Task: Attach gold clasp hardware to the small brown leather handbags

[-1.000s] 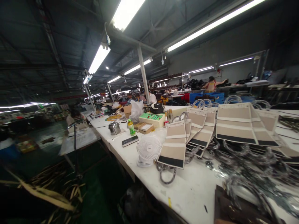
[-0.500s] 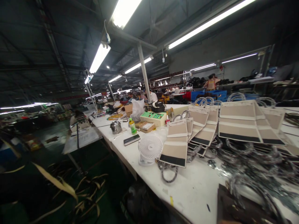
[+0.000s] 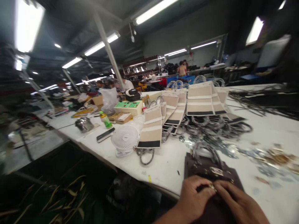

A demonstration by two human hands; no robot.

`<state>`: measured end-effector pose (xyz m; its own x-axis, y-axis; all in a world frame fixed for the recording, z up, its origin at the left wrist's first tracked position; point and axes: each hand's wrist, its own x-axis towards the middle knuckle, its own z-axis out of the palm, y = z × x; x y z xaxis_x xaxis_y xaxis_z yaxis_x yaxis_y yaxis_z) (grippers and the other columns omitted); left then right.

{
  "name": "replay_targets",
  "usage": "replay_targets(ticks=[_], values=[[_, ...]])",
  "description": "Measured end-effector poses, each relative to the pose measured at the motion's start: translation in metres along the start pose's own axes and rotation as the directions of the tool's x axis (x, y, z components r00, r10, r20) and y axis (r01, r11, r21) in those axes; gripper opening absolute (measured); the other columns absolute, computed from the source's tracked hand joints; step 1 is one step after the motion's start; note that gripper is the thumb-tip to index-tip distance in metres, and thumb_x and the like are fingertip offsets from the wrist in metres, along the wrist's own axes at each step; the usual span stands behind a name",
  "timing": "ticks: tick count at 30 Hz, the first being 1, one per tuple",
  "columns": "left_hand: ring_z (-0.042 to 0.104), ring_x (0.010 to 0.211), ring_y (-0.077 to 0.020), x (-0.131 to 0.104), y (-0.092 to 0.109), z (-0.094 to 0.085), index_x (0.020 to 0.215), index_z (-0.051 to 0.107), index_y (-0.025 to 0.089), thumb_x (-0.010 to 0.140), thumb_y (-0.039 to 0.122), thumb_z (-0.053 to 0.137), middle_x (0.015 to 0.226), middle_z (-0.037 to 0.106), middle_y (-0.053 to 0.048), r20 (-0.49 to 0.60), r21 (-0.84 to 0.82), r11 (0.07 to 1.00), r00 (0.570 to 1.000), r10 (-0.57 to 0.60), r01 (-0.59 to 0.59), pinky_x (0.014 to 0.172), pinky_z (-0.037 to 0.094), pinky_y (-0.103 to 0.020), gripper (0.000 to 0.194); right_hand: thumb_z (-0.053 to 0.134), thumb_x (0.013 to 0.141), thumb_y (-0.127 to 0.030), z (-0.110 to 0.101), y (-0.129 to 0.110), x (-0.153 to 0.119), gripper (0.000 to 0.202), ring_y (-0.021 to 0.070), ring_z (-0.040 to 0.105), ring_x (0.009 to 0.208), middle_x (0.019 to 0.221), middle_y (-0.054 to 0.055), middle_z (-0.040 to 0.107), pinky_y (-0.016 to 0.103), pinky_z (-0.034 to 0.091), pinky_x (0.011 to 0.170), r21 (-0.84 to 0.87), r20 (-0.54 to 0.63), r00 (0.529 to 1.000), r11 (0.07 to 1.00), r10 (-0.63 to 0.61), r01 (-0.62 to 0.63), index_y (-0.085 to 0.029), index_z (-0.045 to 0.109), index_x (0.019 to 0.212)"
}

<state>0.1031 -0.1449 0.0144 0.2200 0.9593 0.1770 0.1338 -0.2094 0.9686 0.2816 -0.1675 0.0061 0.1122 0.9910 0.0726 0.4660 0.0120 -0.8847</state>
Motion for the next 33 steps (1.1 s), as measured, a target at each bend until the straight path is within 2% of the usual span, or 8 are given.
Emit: replay_targets(ticks=[3,7,13,18,22,25,28,33], values=[[0.072,0.090,-0.0196,0.008,0.008,-0.002,0.097,0.081,0.022,0.088,0.029,0.074,0.095,0.079,-0.004,0.043,-0.037,0.996,0.996,0.080,-0.078,0.087,0.054,-0.029,0.014,0.052,0.091,-0.068,-0.003,-0.015,0.001,0.046,0.0223,0.069,0.084,0.084,0.001,0.074,0.027,0.055,0.075,0.070,0.052,0.997,0.996,0.057,-0.060,-0.026,0.071,0.093],[0.071,0.094,-0.0193,0.013,0.010,-0.004,0.101,0.080,0.022,0.091,0.026,0.071,0.100,0.078,-0.003,0.079,-0.029,0.998,0.995,0.061,-0.059,0.090,0.054,-0.030,0.013,0.051,0.095,-0.063,-0.007,-0.029,0.003,0.045,0.0204,0.067,0.084,0.082,0.000,0.072,0.025,0.053,0.076,0.138,0.061,0.995,0.987,0.077,-0.085,-0.023,0.070,0.089],[0.071,0.099,-0.0205,0.016,0.004,-0.002,0.108,0.077,0.022,0.092,0.028,0.071,0.106,0.077,-0.004,0.087,-0.075,0.997,0.996,0.013,-0.006,0.093,0.054,-0.032,0.018,0.061,0.093,-0.058,-0.012,-0.019,0.002,0.046,0.0274,0.064,0.120,0.124,0.006,0.073,0.036,0.048,0.106,0.255,0.052,0.996,0.964,0.067,-0.078,-0.023,0.069,0.122],[0.071,0.100,-0.0217,0.018,-0.008,-0.002,0.110,0.077,0.025,0.092,0.032,0.072,0.107,0.076,-0.004,0.087,-0.110,0.992,0.995,-0.046,0.056,0.094,0.055,-0.033,0.021,0.066,0.092,-0.054,-0.010,-0.015,0.004,0.033,0.0254,0.065,0.112,0.116,0.005,0.073,0.038,0.049,0.103,0.211,0.055,0.997,0.977,-0.053,0.040,-0.025,0.073,0.108],[0.069,0.100,-0.0209,0.015,-0.008,-0.002,0.114,0.074,0.024,0.094,0.032,0.069,0.109,0.074,-0.005,0.101,-0.084,0.997,0.995,0.007,0.002,0.093,0.056,-0.035,0.022,0.066,0.093,-0.051,-0.007,-0.012,0.005,0.026,0.0236,0.065,0.110,0.113,0.003,0.072,0.037,0.048,0.102,0.231,0.010,0.997,0.971,-0.070,0.066,-0.028,0.072,0.102],[0.066,0.107,-0.0210,0.014,-0.005,-0.002,0.118,0.068,0.025,0.091,0.024,0.070,0.119,0.068,-0.005,0.025,0.029,0.990,0.991,0.135,-0.136,0.098,0.055,-0.038,0.027,0.067,0.092,-0.051,-0.005,-0.010,0.004,0.024,0.0253,0.063,0.117,0.119,0.004,0.071,0.041,0.045,0.108,0.266,-0.042,0.999,0.964,-0.018,0.028,-0.028,0.071,0.098],[0.057,0.123,-0.0243,0.016,-0.006,-0.006,0.124,0.061,0.026,0.086,0.014,0.070,0.129,0.062,-0.006,-0.120,0.287,0.933,0.958,0.260,-0.217,0.110,0.047,-0.045,0.041,0.068,0.090,-0.050,-0.002,-0.011,0.003,0.023,0.0282,0.060,0.125,0.131,0.005,0.067,0.046,0.040,0.114,0.246,-0.077,0.997,0.969,0.004,0.015,-0.027,0.069,0.089],[0.053,0.128,-0.0289,0.021,-0.014,-0.017,0.140,0.049,0.024,0.082,0.015,0.071,0.138,0.056,-0.011,-0.205,0.418,0.906,0.965,0.165,-0.067,0.108,0.048,-0.050,0.063,0.070,0.089,-0.050,0.005,-0.019,0.007,0.024,0.0311,0.058,0.131,0.152,0.006,0.054,0.052,0.038,0.118,0.296,-0.126,0.991,0.955,0.032,0.007,-0.026,0.070,0.088]])
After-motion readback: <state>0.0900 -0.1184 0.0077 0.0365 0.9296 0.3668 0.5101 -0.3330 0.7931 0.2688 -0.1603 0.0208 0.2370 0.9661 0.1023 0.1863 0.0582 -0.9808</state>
